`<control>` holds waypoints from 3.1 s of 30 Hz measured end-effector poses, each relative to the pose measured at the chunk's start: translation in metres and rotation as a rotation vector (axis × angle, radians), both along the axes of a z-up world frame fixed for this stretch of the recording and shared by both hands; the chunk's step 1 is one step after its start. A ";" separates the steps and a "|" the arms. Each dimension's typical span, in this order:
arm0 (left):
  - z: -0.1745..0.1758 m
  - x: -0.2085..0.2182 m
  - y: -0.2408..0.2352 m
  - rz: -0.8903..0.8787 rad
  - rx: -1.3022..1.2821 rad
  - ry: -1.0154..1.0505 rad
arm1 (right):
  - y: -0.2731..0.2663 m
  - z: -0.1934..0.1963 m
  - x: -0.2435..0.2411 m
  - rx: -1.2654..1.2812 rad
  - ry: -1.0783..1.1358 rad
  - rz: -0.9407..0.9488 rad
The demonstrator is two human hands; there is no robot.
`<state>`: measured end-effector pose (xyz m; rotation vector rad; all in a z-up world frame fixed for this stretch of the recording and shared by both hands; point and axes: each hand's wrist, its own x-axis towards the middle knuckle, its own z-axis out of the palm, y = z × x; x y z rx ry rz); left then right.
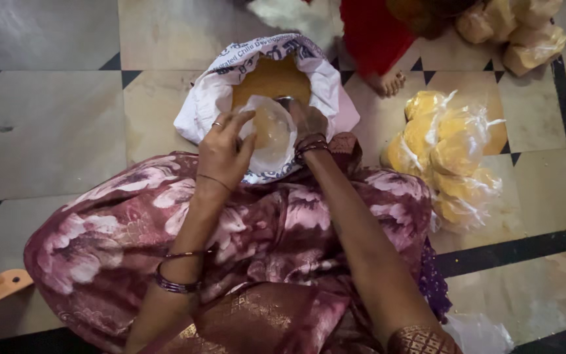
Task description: The person scoops yellow grains from a large white sack into a small plastic bag using a metal cup. They then tie the filled bag and place it on a pile of similar packages. The process is repeated multiple times.
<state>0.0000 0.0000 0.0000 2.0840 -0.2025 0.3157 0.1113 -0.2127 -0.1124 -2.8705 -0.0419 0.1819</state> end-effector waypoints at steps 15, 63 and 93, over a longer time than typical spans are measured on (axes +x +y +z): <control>-0.007 0.004 0.011 0.163 0.030 -0.094 | 0.006 -0.069 0.011 0.064 0.122 -0.027; -0.015 0.001 0.007 0.042 0.057 -0.006 | -0.024 0.139 -0.086 0.298 -0.408 0.119; -0.050 0.013 0.016 0.017 0.122 0.002 | 0.023 0.074 -0.007 0.706 0.543 0.028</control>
